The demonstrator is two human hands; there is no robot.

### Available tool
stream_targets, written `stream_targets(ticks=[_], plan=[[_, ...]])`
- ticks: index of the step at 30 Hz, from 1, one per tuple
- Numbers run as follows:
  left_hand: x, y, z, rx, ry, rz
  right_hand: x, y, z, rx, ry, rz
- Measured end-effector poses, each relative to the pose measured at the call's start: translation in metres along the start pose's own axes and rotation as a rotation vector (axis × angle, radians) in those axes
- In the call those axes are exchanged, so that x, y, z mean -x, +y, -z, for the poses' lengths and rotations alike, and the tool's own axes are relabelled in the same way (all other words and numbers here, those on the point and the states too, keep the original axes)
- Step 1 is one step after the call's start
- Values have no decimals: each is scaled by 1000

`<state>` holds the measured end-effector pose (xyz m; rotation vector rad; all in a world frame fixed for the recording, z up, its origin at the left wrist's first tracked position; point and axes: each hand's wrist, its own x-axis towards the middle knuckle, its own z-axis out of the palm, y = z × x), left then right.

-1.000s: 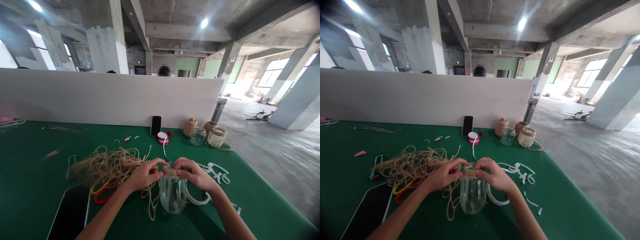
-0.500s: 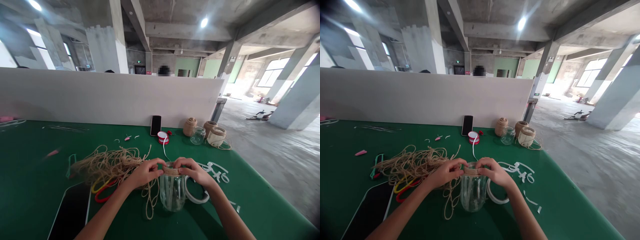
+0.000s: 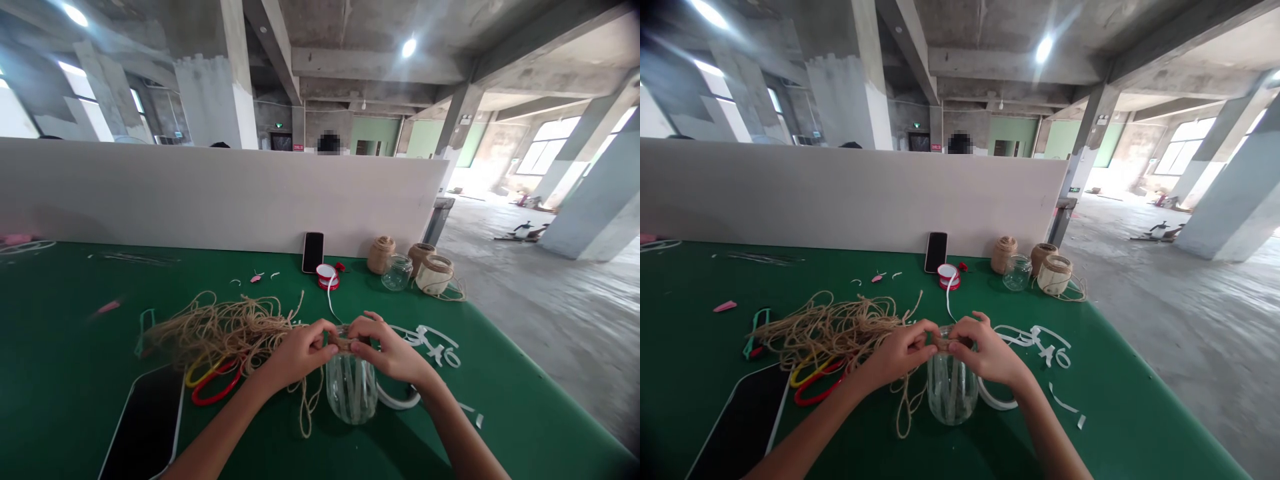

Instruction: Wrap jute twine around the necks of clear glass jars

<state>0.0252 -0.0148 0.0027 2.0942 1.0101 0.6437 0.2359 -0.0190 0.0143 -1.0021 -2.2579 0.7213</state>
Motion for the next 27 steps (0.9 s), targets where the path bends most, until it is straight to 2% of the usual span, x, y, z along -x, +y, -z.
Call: stream_targets(ticks=[9, 17, 27], plan=[[1, 3, -4, -9, 19, -17, 0, -6, 0, 74, 7, -5], [1, 6, -5, -80, 63, -17, 1, -2, 4, 88, -20, -3], [1, 9, -11, 15, 46, -38, -1, -7, 3, 53, -29, -38]])
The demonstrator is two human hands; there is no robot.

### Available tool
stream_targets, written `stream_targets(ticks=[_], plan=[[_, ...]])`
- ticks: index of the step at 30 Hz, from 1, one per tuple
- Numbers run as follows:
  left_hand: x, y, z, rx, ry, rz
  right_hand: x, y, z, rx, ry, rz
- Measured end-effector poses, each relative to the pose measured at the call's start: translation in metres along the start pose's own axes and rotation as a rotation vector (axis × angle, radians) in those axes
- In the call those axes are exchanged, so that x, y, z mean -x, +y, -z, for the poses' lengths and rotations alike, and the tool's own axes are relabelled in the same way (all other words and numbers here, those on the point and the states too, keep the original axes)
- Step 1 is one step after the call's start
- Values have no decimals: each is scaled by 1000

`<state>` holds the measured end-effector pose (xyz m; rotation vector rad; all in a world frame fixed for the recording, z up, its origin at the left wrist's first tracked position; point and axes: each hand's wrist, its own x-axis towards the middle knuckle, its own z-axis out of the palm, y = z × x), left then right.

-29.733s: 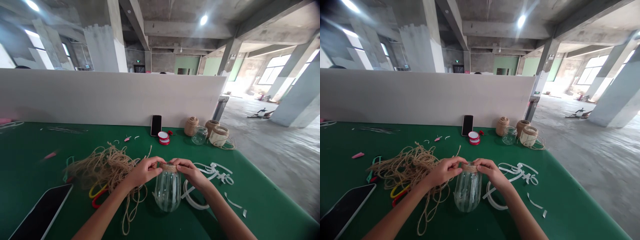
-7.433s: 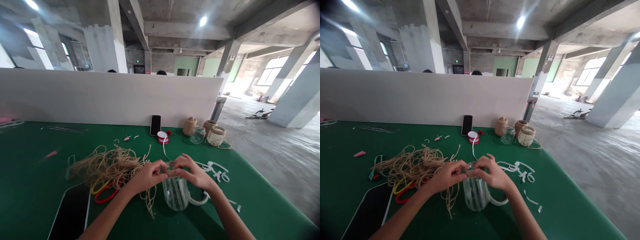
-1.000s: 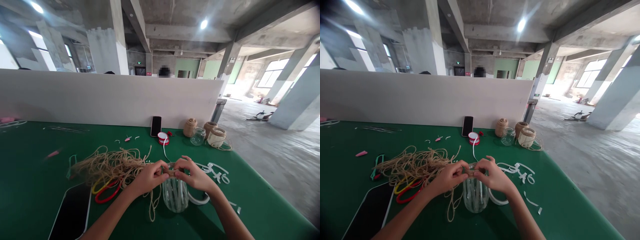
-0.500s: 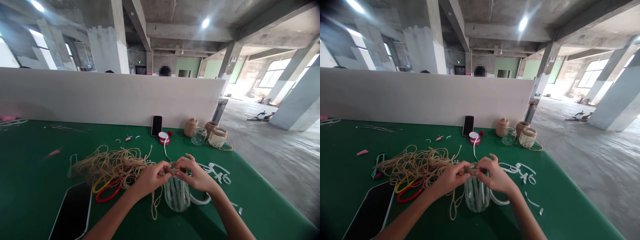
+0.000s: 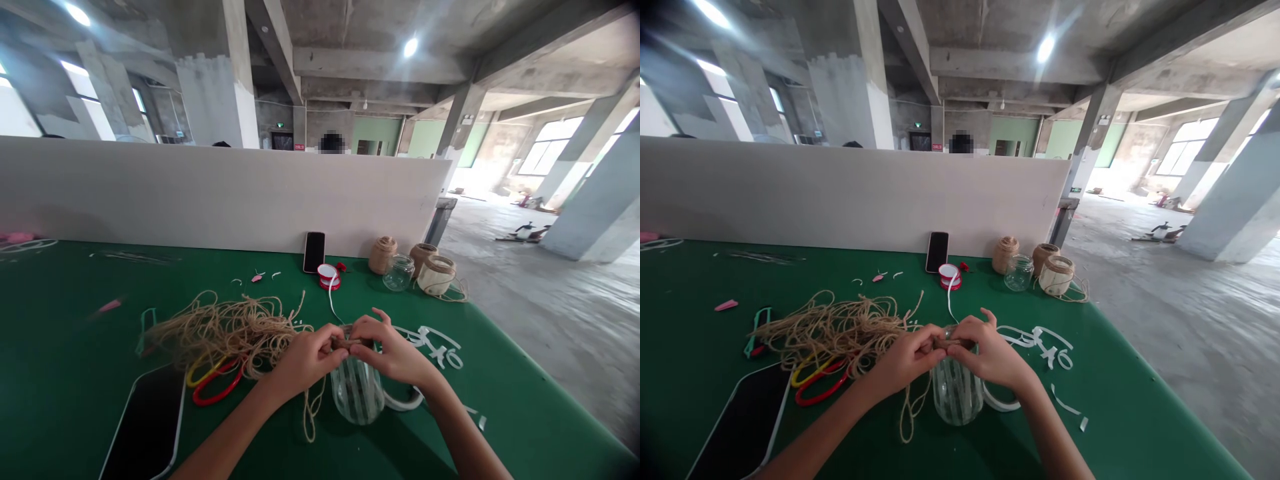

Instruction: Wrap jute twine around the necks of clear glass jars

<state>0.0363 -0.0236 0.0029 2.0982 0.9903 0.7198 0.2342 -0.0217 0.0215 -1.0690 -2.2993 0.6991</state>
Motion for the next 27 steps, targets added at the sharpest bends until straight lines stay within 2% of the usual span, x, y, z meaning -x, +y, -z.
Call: stream_targets(ticks=[4, 12, 22, 27], plan=[[0, -4, 3, 29, -13, 5, 0, 2, 1, -34, -7, 4], [-2, -15, 20, 39, -49, 17, 2, 15, 3, -192, 16, 11], [-3, -19, 22, -43, -75, 45, -2, 32, -2, -412, -78, 97], [-3, -17, 16, -16, -54, 32, 2, 25, 3, -281, -51, 23]])
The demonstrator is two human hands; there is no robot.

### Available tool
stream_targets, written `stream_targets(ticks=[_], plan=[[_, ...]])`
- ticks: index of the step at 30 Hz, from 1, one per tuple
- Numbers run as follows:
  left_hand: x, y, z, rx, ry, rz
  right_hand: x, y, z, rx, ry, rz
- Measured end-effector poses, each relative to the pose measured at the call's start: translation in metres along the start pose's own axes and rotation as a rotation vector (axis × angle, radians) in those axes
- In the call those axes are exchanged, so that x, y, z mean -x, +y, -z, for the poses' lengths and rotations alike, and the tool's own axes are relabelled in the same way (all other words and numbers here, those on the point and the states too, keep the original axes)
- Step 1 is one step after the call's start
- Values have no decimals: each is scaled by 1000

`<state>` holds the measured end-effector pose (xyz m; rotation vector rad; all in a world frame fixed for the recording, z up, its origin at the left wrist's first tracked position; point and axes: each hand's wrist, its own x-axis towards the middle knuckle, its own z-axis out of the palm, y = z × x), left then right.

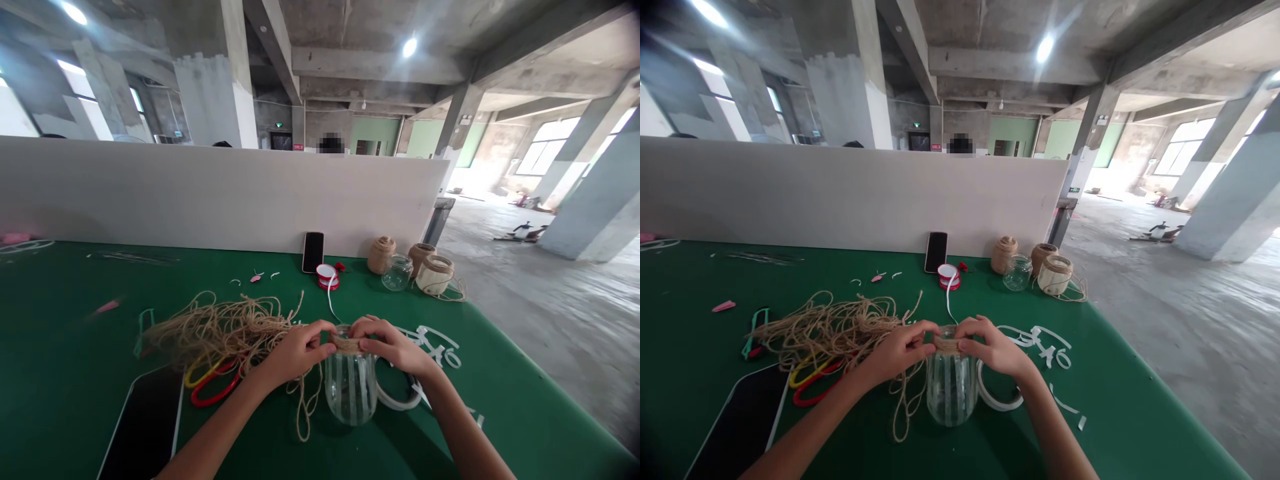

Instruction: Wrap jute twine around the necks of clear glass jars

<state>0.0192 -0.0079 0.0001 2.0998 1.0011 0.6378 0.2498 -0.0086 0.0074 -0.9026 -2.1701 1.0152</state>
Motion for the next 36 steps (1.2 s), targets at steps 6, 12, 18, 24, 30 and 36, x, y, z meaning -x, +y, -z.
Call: stream_targets(ticks=[6, 12, 18, 24, 30, 36], plan=[[-1, 6, -10, 32, 16, -27, 0, -18, -9, 201, 54, -51], [0, 14, -12, 53, 17, -28, -1, -21, -12, 261, 49, 6], [2, 10, -9, 71, -9, -26, 0, -15, -8, 187, 39, 4], [0, 1, -1, 45, -44, -11, 0, -8, -4, 71, 43, 13], [1, -4, 8, 80, -62, -4, -2, 1, -4, -109, 20, 61], [1, -5, 9, 49, -55, 7, -4, 5, -3, -149, -1, 61]])
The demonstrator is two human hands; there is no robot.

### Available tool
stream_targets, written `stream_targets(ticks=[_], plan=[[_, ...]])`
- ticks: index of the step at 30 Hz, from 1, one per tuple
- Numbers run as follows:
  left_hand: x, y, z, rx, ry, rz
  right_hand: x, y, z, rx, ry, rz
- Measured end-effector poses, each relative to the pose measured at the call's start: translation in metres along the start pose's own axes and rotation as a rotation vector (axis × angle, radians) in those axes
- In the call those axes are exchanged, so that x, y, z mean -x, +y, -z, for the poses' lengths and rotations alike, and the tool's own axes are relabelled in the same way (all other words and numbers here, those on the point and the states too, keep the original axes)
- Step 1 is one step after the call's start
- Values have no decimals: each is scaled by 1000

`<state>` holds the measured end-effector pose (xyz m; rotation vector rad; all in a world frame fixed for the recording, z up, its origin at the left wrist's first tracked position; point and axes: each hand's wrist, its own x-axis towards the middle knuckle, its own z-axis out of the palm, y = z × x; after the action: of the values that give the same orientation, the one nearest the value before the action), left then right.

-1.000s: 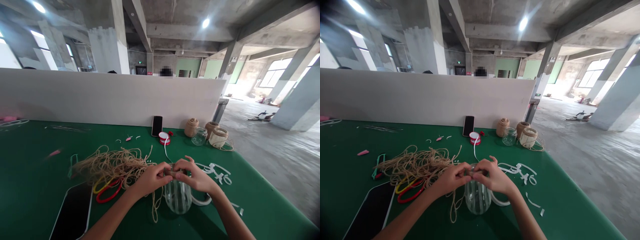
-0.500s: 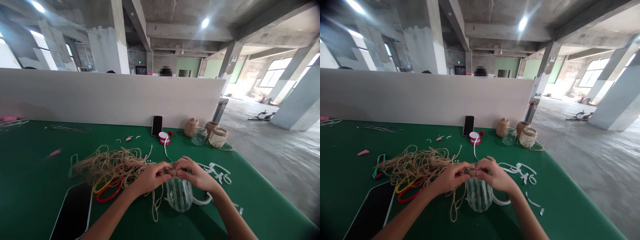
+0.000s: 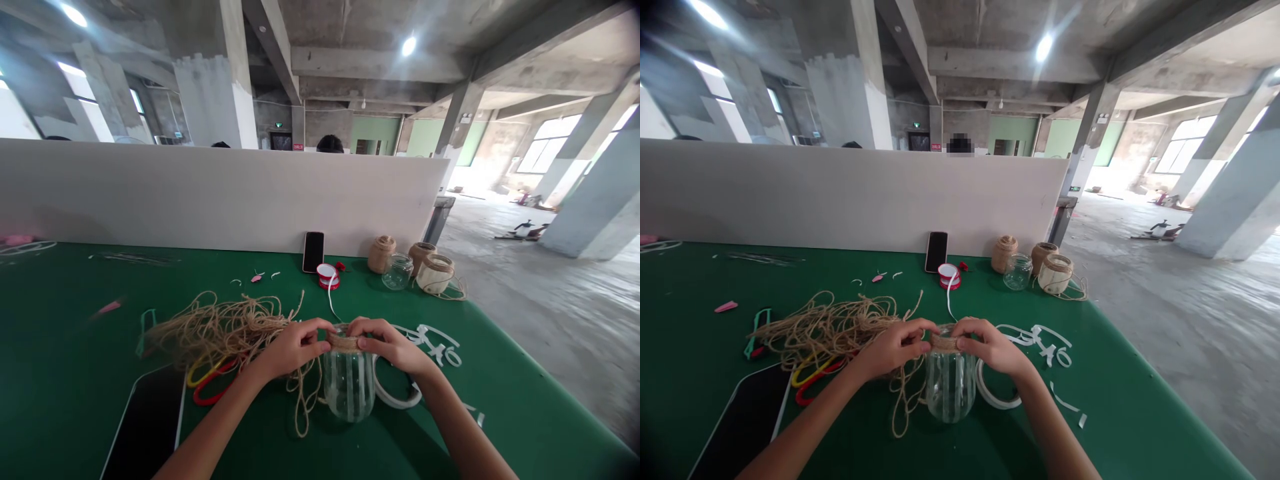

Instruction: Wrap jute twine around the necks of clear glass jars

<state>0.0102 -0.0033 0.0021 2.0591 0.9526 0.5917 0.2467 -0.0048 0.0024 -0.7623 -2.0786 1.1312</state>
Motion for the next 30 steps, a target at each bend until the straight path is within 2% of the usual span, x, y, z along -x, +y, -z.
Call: stream_targets(ticks=[8, 13, 23, 30], plan=[[-1, 9, -8, -19, 47, -25, 1, -13, -8, 261, 73, -80], [1, 17, -13, 11, 45, -57, 0, -23, -15, 374, 86, -71], [0, 6, -6, -13, 21, -2, 4, -15, -4, 259, 61, -61], [-1, -1, 1, -4, -1, 11, 3, -6, 1, 84, 76, -24]])
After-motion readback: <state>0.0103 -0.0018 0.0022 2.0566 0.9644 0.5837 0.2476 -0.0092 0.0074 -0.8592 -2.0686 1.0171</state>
